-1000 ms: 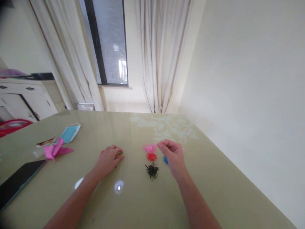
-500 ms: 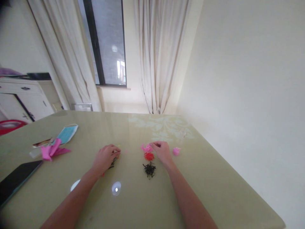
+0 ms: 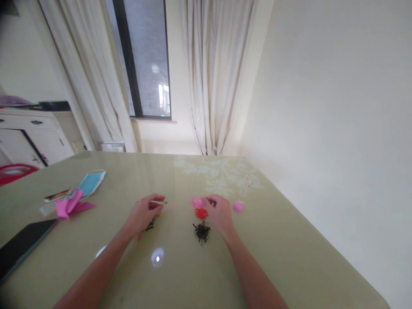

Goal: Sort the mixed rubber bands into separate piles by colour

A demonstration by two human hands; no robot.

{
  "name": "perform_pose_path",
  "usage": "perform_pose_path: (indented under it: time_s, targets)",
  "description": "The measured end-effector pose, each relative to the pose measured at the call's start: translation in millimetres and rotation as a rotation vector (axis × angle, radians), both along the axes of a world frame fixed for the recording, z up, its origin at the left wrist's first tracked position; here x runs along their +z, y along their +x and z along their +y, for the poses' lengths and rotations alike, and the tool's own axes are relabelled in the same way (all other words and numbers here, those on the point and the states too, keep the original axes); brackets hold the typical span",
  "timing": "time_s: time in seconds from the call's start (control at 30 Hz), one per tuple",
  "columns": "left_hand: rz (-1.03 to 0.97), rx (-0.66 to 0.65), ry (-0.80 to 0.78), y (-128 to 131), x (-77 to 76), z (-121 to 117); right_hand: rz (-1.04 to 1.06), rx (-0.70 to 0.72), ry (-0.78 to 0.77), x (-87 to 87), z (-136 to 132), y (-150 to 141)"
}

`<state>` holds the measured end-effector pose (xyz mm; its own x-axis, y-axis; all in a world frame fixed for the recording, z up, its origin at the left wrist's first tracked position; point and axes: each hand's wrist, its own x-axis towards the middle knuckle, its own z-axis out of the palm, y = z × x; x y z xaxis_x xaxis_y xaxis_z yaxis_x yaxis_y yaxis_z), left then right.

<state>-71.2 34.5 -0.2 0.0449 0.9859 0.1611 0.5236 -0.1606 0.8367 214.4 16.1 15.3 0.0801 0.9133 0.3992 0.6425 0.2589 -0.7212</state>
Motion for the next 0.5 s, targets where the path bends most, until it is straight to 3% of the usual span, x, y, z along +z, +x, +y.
perform_pose_path:
  time_s: [0.3, 0.5]
  targets:
    - [-0.138, -0.07, 0.015, 8, 6.1, -5, 0.025, 0.099, 0.01, -3.1, -7, -16]
    - [-0.19, -0.247, -0.034, 34, 3.8, -19, 0.03, 0.296, -0.008, -4.1, -13, -33]
